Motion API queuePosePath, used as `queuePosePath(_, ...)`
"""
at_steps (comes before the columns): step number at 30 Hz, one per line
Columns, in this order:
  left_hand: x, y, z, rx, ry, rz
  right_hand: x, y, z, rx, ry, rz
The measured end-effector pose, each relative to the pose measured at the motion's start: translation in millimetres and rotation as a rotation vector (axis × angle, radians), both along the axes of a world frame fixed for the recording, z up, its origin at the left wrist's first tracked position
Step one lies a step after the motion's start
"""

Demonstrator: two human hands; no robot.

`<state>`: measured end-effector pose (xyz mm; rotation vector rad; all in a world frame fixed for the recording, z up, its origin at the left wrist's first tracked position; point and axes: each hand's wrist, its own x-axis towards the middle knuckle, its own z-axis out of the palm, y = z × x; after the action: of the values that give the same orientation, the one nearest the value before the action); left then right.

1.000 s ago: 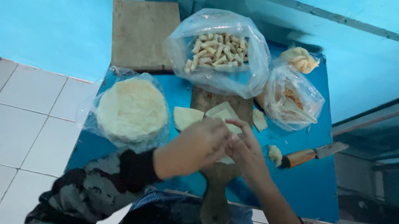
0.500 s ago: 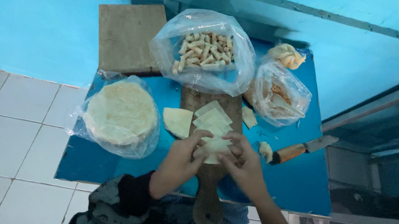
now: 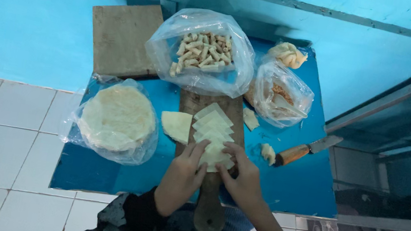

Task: The person folds square dough pieces into triangular pastries on a wooden board, pressing the edges closed by hand. They occasionally add filling from a plastic bag using a spoon and stack the folded pieces on the board.

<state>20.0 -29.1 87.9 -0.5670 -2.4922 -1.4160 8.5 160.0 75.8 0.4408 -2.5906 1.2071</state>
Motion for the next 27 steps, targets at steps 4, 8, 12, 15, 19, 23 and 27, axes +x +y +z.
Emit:
queuePosePath(4,3,0,-5,-0.047,0.043,0.055,10,22,7,0.202,0.134,-0.127)
queuePosePath(8,6,-4,-9,-0.036,-0.035,0.059,14,59,14,0.613,0.331,-0.285)
queuePosePath(12,8,-5,-11,0.033,0.042,0.092,11,67,2,0.823,0.403,-0.329)
queuePosePath(15,8,-6,-13,0.049,0.108,0.11,6,68,-6,0.895,0.441,-0.361)
queuePosePath(19,8,-7,-18,0.044,-0.024,0.074,6,70,-2,0.676,0.353,-0.266)
queuePosePath(23,7,-5,-23,-0.019,0.168,0.087,1,59,14,0.39,0.314,-0.009)
queuePosePath(27,6,-3,-26,-0.082,0.254,0.112,-6,29,20,0.652,0.476,0.093)
